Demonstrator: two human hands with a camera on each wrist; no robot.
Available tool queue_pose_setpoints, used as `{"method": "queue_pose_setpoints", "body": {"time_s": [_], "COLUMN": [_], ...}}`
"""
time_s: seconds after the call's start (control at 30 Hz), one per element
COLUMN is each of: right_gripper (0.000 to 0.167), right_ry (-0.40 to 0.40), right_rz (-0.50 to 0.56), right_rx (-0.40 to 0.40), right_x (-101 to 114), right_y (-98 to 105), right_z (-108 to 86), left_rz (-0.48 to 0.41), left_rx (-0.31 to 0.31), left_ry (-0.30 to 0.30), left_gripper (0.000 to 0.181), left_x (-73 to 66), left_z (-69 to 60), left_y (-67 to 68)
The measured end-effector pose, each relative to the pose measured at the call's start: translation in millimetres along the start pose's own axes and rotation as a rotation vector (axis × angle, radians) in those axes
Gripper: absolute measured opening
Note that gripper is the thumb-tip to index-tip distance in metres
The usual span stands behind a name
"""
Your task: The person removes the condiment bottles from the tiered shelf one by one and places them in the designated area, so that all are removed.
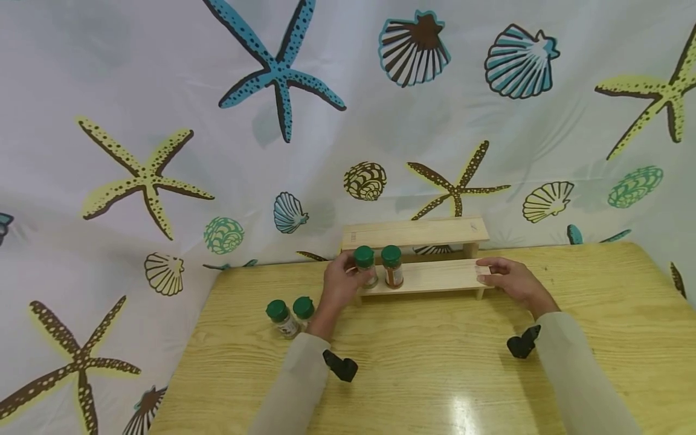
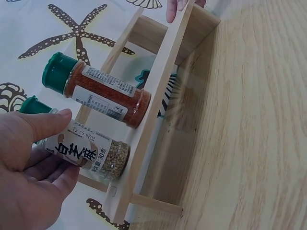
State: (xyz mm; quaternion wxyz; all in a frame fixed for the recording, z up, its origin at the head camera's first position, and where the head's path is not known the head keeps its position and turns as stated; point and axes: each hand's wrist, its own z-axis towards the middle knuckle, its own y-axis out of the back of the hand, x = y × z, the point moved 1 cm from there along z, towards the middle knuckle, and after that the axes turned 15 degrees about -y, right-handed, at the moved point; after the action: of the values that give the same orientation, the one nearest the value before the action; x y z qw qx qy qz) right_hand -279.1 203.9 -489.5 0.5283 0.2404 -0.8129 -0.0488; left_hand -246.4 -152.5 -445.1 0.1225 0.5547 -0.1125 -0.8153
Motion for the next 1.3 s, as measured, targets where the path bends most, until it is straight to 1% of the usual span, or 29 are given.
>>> {"method": "queue_pose_setpoints", "body": {"time_s": [0.2,0.33,0.43,0.7,0.8,0.93,1.07,1.13,1.3], "right_gripper": [0.060,0.062,0.063,0.064,0.065,0.064,0.064,0.064,0.063], "right_ry": [-0.003,-0.003,-0.001,-0.015,-0.021,-0.026,-0.024,-0.023,-0.022], "right_rz": [0.011,0.021,0.018,0.009,0.008,0.009,-0.005,-0.004,-0.001], "right_rx": [0.011,0.030,0.038,0.032,0.035,0.041,0.029,0.027,0.024], "right_x": [-1,-2,-1,1,2,1,0,0,0], "right_y": [0,0,-1,0,-1,-1,-1,-1,-1], "right_z": [-0.5,-2.3,-3.2,-6.6,-6.9,-5.8,-4.1,-3.4,-3.3], "left_rz": [-0.004,-0.010,-0.024,-0.081,-0.073,-0.093,-0.102,-0.092,-0.085], "left_rx": [-0.041,-0.054,-0.050,-0.006,-0.008,0.017,0.083,0.118,0.195], "left_ry": [0.019,0.002,-0.013,-0.045,-0.034,-0.004,0.002,0.005,0.055], "left_gripper": [0.037,0.036,0.037,0.041,0.042,0.042,0.042,0.044,0.047], "left_x": [-9.3,-16.4,-24.3,-47.1,-51.3,-53.4,-51.8,-48.6,-35.8], "left_z": [-2.6,-5.8,-10.2,-25.5,-33.0,-46.9,-63.3,-71.7,-90.5], "left_y": [7.1,13.7,19.6,37.5,44.4,53.5,64.3,69.1,78.9]}}
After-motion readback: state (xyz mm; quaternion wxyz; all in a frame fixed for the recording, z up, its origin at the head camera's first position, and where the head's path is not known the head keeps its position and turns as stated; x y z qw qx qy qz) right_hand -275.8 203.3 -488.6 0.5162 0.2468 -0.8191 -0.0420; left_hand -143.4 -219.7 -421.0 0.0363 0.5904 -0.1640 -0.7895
